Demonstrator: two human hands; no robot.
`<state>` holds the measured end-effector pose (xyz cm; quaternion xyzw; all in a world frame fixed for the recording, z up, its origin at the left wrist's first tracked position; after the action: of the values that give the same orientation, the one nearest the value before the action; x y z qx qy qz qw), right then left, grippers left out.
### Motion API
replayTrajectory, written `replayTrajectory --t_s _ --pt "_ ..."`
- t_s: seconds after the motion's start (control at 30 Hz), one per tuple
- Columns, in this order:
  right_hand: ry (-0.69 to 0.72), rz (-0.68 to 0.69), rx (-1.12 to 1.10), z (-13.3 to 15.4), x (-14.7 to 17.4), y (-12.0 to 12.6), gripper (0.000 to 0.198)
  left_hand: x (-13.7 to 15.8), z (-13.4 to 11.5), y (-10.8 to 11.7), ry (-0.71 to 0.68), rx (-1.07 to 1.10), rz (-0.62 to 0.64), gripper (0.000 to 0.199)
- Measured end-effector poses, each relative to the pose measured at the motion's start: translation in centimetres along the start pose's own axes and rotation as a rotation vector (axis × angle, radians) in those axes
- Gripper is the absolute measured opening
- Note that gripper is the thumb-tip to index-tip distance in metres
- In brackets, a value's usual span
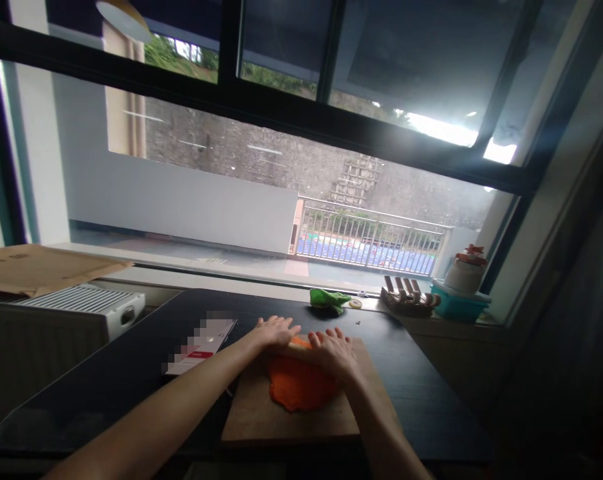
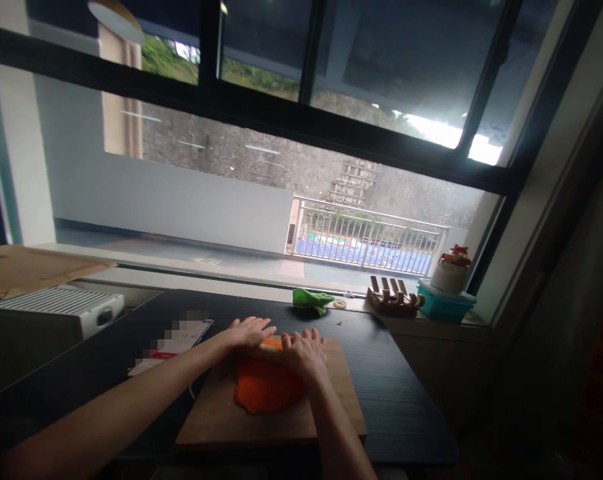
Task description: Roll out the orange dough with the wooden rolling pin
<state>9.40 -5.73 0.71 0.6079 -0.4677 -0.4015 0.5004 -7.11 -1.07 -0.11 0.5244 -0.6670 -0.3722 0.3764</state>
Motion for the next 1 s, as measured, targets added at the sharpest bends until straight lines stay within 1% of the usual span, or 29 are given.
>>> replayTrajectory --t_s 0.07,0.17,0.27,0.37,0.47,0.6,0.7,0.77,0.87,1.0 --pt "-0.036 -0.053 -0.031 0.7 1.7 -0.4 0.053 2.0 0.1 -0.2 -0.083 -0.041 -0.003 0.053" --pt "-0.069 -0.18 -0.088 1.7 4.2 -1.1 0.052 5.0 0.5 -0.6 -0.206 -0.111 -0.072 0.052" --pt "-0.067 -0.237 -0.115 2.3 5.4 -1.4 0.049 6.4 0.9 -0.8 -0.224 -0.115 -0.099 0.055" --pt "-0.067 -0.219 -0.121 2.2 4.9 -1.1 0.049 5.8 0.7 -0.7 -0.214 -0.122 -0.072 0.054" --pt "-0.095 -0.176 -0.129 1.5 3.0 -0.6 0.05 3.6 0.3 -0.4 -0.148 -0.1 -0.037 0.054" --pt "-0.131 -0.117 -0.147 0.4 0.0 -0.2 0.044 0.3 0.2 -0.1 -0.045 -0.03 0.003 0.063" --pt "-0.136 -0.094 -0.149 -0.2 -1.5 -0.3 0.044 -0.9 0.1 0.1 -0.017 -0.017 -0.002 0.067" --pt "-0.131 -0.085 -0.146 -0.2 -1.5 -0.4 0.044 -0.9 0.0 0.1 -0.016 -0.02 -0.001 0.066" --pt "-0.115 -0.103 -0.136 0.4 0.1 -0.5 0.045 0.6 0.0 -0.1 -0.036 -0.029 0.013 0.061" --pt "-0.088 -0.201 -0.129 1.8 3.9 -1.0 0.049 4.7 0.2 -0.4 -0.206 -0.126 -0.034 0.051"
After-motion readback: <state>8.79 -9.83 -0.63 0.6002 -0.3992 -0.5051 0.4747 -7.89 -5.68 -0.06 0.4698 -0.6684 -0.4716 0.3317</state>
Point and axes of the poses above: each hand's wrist, its own x-axis away from the middle knuckle, its own y-axis out of the back of the hand, z = x × y, the point moved 2 cm from there along -x, towards the middle knuckle, and after that the axes turned 14 degrees about x, right-handed, at the moved point
